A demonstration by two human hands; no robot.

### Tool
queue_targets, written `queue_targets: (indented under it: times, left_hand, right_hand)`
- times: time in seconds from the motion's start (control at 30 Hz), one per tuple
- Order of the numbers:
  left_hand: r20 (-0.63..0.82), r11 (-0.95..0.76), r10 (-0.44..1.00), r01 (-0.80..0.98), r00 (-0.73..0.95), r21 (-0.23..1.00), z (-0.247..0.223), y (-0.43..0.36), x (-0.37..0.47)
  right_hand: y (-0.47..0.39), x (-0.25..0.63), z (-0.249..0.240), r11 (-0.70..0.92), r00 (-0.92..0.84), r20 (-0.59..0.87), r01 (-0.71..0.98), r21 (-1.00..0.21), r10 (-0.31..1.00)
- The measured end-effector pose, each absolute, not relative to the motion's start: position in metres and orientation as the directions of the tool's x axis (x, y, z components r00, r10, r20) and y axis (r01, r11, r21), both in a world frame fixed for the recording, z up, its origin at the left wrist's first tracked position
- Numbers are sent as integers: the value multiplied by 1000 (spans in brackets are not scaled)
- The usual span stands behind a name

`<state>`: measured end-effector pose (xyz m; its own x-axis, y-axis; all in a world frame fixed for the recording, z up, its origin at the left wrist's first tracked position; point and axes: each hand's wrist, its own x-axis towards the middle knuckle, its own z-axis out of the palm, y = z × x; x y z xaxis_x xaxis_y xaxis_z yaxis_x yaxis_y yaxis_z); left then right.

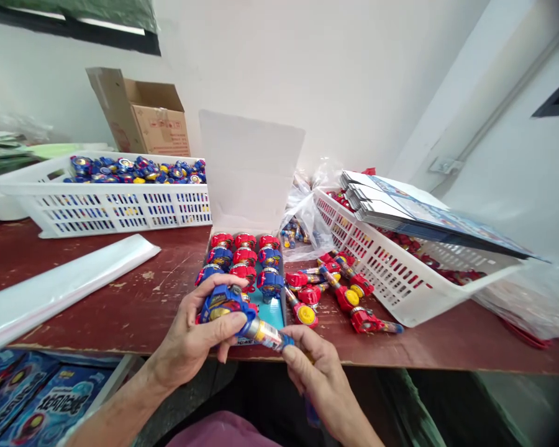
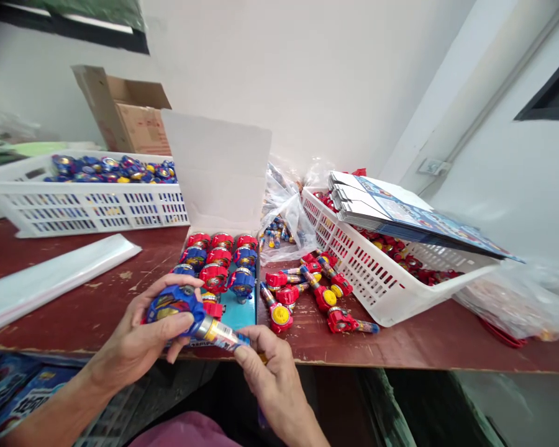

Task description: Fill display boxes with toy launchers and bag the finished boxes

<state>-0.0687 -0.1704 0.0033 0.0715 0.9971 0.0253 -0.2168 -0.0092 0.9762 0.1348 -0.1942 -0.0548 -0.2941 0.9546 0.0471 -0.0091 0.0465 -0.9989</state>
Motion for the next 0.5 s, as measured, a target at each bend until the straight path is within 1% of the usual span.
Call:
queue_targets:
  times: [0.03, 0.07, 0.1, 0.17, 0.23, 0.27, 0.33, 0.37, 0.43, 0.5]
  left_hand:
    - [54, -40, 995, -181, 78, 983, 4, -172, -69]
    - [79, -66, 993, -138, 92, 988, 4, -173, -70]
    - [87, -76, 990, -97, 114, 992, 4, -175, -71]
    - [64, -57, 982, -44, 179, 997, 4, -176, -72]
    - [32, -35, 956, 7, 291, 999, 3, -176, -71]
    - [33, -51, 931, 42, 363, 998, 3, -175, -70]
    - [73, -145, 869, 112, 489, 983, 1, -175, -65]
    - [93, -195, 847, 144, 524, 970, 1, -175, -61]
    - [121, -255, 847, 196, 518, 947, -2, -179, -51]
    - [149, -295, 858, 234, 492, 926, -10, -185, -41]
  right_hand:
    - [-194, 135, -58, -69, -344, -37, -81, -994, 938]
    - [-192, 135, -60, -157, -376, -101, -119, -980, 921]
    - [-190, 136, -61, -190, -380, -134, -114, -975, 915]
    - [-185, 141, -59, -123, -314, -111, -19, -992, 943]
    - [-181, 149, -52, -2, -255, -24, 88, -996, 967]
    - [-180, 152, -48, 37, -257, 8, 109, -993, 966]
    - [-183, 155, -40, 63, -295, 40, 66, -996, 955]
    - [-186, 155, -36, 64, -312, 54, 24, -998, 949]
    - [-195, 151, -32, 72, -312, 75, -21, -997, 947]
    - [-204, 146, -30, 101, -318, 85, 34, -994, 944]
